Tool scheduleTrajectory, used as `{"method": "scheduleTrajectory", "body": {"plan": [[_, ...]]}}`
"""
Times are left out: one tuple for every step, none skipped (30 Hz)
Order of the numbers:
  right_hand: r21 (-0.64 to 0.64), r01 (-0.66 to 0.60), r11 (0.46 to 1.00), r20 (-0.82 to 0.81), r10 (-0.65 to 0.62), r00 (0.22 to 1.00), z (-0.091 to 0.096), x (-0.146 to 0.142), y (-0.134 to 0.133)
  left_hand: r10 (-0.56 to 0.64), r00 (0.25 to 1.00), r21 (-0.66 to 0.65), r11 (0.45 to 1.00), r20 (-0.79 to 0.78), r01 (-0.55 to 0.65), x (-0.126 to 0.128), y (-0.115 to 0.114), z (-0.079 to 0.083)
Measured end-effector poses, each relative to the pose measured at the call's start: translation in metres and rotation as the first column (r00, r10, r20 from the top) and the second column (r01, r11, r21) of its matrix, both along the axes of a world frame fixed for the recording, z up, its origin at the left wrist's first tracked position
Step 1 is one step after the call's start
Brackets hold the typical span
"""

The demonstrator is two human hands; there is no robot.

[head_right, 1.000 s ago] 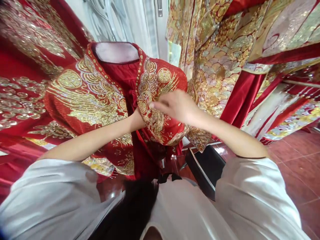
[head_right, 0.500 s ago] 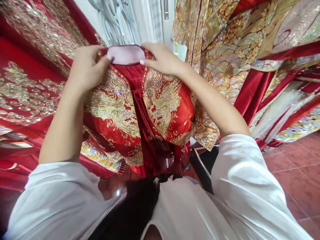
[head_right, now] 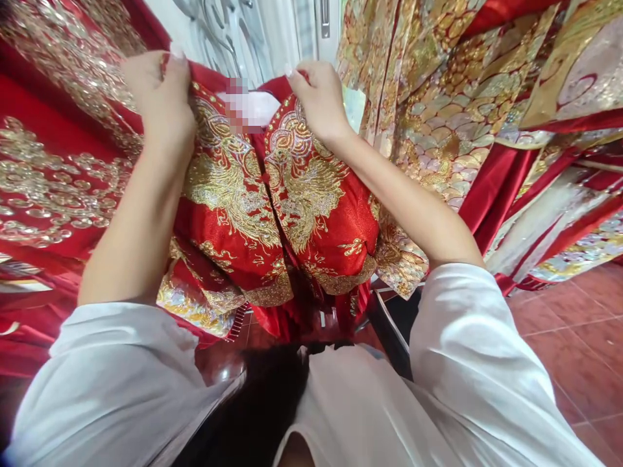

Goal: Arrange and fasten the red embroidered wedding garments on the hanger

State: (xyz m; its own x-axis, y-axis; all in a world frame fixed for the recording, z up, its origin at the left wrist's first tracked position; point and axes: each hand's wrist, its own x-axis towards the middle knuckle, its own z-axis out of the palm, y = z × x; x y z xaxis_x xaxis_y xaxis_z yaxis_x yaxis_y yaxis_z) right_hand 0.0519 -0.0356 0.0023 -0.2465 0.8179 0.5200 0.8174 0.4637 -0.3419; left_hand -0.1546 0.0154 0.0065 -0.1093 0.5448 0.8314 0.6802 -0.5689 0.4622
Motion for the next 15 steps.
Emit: {"method": "scheduleTrajectory", "body": {"plan": [[0.049, -0.008, 0.999, -0.138, 0.014, 0.99, 0.001, 0.0, -0.003, -0.028, 0.999, 0.026, 0.999, 0.017, 0.027, -0.001, -0.003, 0.0], [0.086, -0.002, 0.996, -0.244, 0.023, 0.97, 0.003, 0.0, -0.005, -0.042, 0.999, 0.051, 0.998, 0.011, 0.042, -0.001, -0.005, 0.001], [0.103, 0.001, 0.995, -0.31, 0.031, 0.95, 0.005, 0.0, -0.005, -0.039, 0.999, 0.061, 0.997, -0.011, 0.039, -0.002, -0.008, 0.002], [0.09, -0.012, 0.996, -0.313, 0.039, 0.949, 0.006, 0.0, -0.004, -0.024, 0.999, 0.051, 0.998, -0.038, 0.026, -0.003, -0.01, 0.002], [0.094, -0.031, 0.995, -0.307, 0.059, 0.95, 0.007, 0.002, -0.002, -0.02, 0.997, 0.02, 1.0, -0.072, 0.022, -0.005, -0.012, 0.003], [0.118, -0.069, 0.991, -0.305, 0.102, 0.947, 0.007, 0.006, 0.001, -0.043, 0.994, -0.03, 0.999, -0.105, 0.04, -0.008, -0.014, 0.003], [0.141, -0.144, 0.98, -0.297, 0.18, 0.938, 0.005, 0.011, 0.006, -0.098, 0.986, -0.093, 0.992, -0.137, 0.086, -0.013, -0.017, 0.003], [0.145, -0.248, 0.958, -0.281, 0.281, 0.918, 0.003, 0.02, 0.01, -0.184, 0.967, -0.16, 0.975, -0.176, 0.156, -0.019, -0.02, 0.003], [0.118, -0.371, 0.921, -0.252, 0.389, 0.886, -0.001, 0.03, 0.015, -0.289, 0.929, -0.224, 0.945, -0.23, 0.239, -0.027, -0.023, 0.002], [0.053, -0.487, 0.872, -0.219, 0.486, 0.846, -0.006, 0.042, 0.02, -0.395, 0.869, -0.294, 0.904, -0.297, 0.31, -0.036, -0.026, 0.002], [-0.037, -0.576, 0.817, -0.189, 0.56, 0.807, -0.011, 0.055, 0.023, -0.481, 0.804, -0.373, 0.859, -0.35, 0.351, -0.046, -0.029, 0.0], [-0.134, -0.63, 0.765, -0.175, 0.607, 0.775, -0.016, 0.066, 0.025, -0.547, 0.748, -0.463, 0.81, -0.376, 0.359, -0.056, -0.031, -0.002], [-0.207, -0.651, 0.73, -0.187, 0.624, 0.759, -0.022, 0.076, 0.025, -0.59, 0.72, -0.549, 0.761, -0.365, 0.345, -0.065, -0.034, -0.004], [-0.242, -0.653, 0.718, -0.218, 0.616, 0.757, -0.027, 0.083, 0.023, -0.601, 0.727, -0.612, 0.723, -0.331, 0.32, -0.072, -0.036, -0.008], [-0.247, -0.638, 0.73, -0.248, 0.589, 0.77, -0.03, 0.087, 0.02, -0.582, 0.76, -0.647, 0.705, -0.291, 0.292, -0.076, -0.038, -0.011]]}}
